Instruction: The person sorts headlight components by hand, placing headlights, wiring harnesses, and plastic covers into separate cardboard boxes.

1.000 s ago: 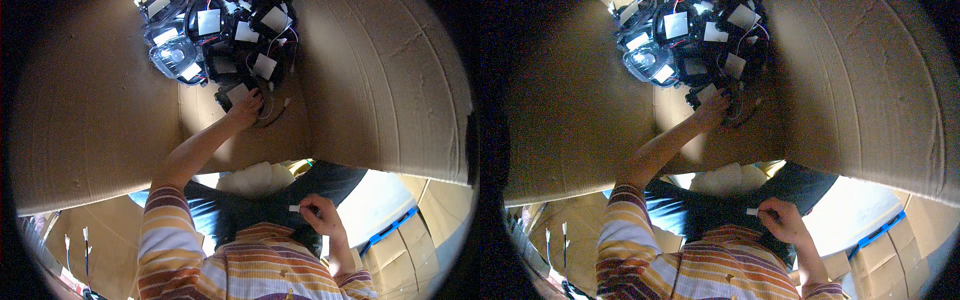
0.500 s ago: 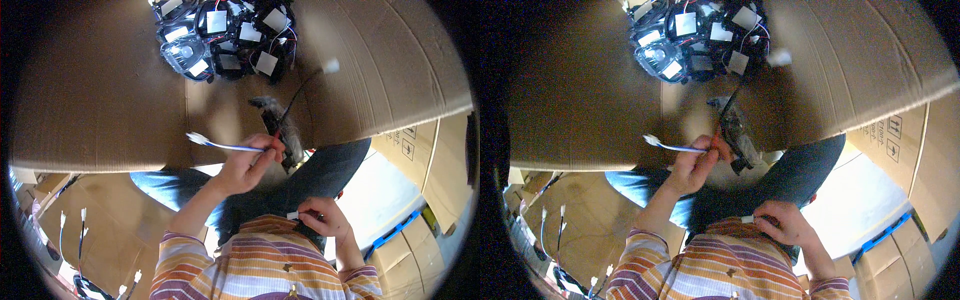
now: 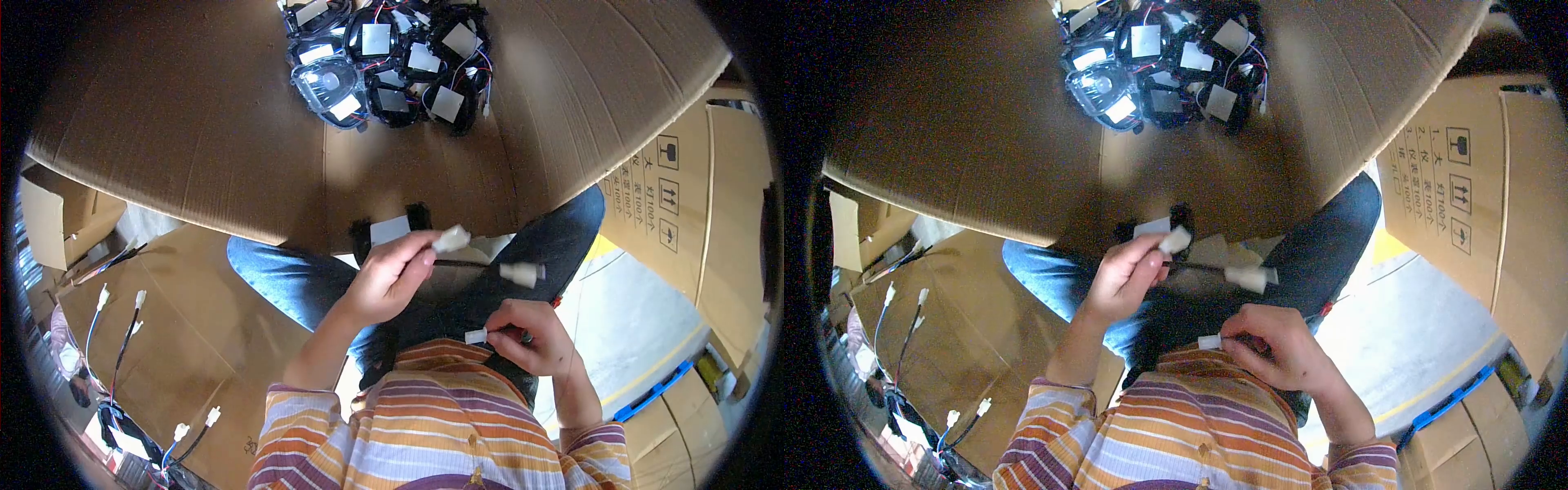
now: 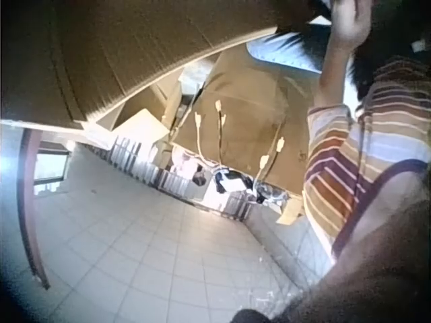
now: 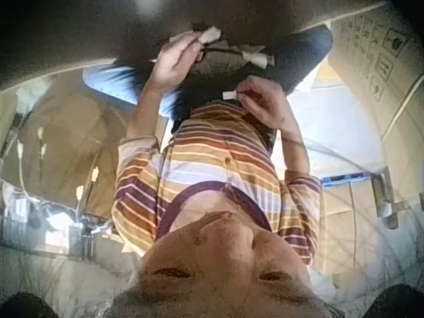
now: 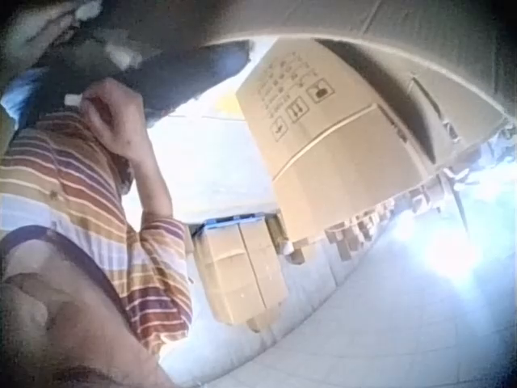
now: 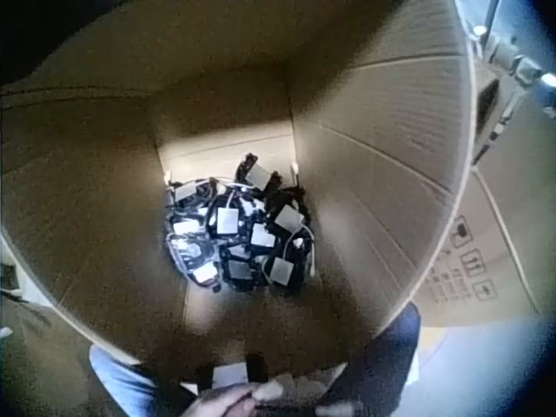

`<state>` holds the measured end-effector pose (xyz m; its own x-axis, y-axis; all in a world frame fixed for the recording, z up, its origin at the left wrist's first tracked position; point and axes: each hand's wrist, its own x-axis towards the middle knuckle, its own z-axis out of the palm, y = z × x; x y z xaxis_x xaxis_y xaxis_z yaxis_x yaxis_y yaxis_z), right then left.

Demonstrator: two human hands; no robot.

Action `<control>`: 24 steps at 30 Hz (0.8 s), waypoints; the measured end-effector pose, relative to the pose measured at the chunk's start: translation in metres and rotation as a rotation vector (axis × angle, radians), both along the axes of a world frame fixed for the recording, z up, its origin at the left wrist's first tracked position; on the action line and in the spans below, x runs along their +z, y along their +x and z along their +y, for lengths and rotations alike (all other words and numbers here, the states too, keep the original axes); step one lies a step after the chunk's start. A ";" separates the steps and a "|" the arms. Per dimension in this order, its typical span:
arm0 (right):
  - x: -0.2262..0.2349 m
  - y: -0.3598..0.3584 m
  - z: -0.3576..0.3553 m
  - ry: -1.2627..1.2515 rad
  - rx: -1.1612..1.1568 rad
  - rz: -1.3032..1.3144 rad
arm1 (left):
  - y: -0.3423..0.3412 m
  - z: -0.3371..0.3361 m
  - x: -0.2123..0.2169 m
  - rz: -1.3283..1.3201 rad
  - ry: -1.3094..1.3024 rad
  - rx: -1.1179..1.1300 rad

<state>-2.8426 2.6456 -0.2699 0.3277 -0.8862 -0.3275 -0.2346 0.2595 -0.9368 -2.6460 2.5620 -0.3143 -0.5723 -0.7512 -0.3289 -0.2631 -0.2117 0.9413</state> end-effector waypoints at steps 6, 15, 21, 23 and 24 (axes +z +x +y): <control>0.013 -0.003 -0.005 0.079 -0.081 0.021 | 0.008 0.017 -0.004 0.148 -0.115 -0.136; 0.013 -0.006 0.006 0.055 -0.338 -0.158 | 0.007 0.017 -0.002 0.286 -0.145 -0.269; 0.007 -0.015 -0.001 -0.028 -0.200 -0.118 | 0.013 0.012 -0.007 0.464 0.070 -0.408; 0.004 -0.020 0.000 -0.023 -0.230 -0.165 | 0.019 0.013 -0.011 0.493 0.103 -0.377; 0.003 -0.023 0.002 -0.024 -0.259 -0.210 | 0.019 0.012 -0.012 0.523 0.132 -0.348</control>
